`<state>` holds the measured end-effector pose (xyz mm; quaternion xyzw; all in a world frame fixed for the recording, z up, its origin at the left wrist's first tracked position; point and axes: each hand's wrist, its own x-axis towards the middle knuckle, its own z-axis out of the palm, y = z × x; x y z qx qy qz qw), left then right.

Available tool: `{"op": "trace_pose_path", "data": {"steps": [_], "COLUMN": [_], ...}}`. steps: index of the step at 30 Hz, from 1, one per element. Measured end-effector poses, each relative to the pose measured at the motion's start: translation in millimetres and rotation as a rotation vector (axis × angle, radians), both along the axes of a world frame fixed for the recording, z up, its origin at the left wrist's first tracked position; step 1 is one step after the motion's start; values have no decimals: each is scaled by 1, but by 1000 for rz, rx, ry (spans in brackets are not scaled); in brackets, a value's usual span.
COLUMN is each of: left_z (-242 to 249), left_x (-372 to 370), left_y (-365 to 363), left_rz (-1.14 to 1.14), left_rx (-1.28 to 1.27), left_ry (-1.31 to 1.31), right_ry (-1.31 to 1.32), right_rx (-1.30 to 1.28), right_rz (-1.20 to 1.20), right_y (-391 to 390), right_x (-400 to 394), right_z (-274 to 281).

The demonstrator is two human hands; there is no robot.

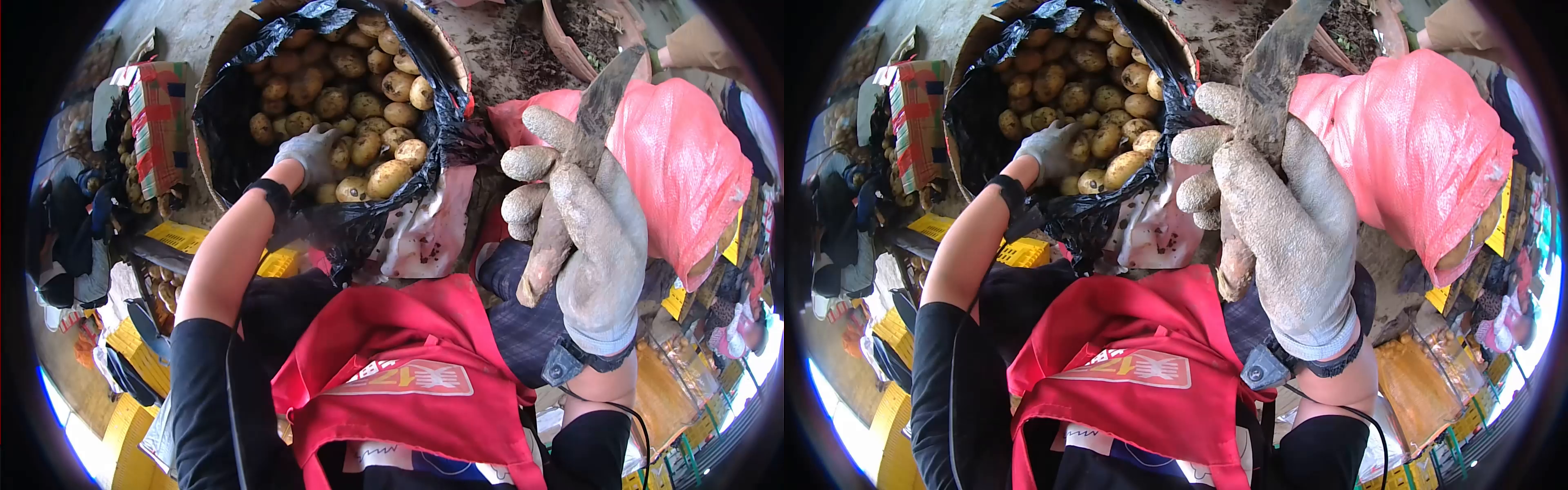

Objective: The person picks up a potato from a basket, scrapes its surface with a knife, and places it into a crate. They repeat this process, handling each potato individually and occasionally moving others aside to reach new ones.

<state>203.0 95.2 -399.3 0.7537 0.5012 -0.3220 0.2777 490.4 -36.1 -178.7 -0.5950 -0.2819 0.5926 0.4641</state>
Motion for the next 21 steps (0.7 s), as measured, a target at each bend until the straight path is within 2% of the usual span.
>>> {"op": "trace_pose_path", "data": {"steps": [3,6,10,12,13,15,16,17,19,21], "left_z": [-33,-25,-26,-7,-4,9,18,30,51,81], "left_x": [-12,-3,-10,-12,-19,-34,-40,-48,-70,-78], "left_y": [7,0,0,-1,-2,-5,-14,-14,-15,-15], "left_rz": [-111,-155,-135,47,44,515,419,419,495,571], "left_rx": [14,5,73,8,18,-87,121,140,236,145], "left_ry": [-5,92,-2,-66,-67,-406,-456,-459,-682,-709], "right_ry": [27,38,102,136,135,123,67,68,99,74], "right_rx": [10,6,53,71,81,113,123,141,196,232], "right_rz": [26,30,32,22,21,54,61,65,50,60], "right_y": [0,-7,-27,-38,-43,-51,-52,-51,-52,-56], "right_x": [-5,-15,-22,-27,-27,-28,-27,-27,-26,-24], "right_z": [2,10,11,16,18,15,11,5,-7,-8]}}
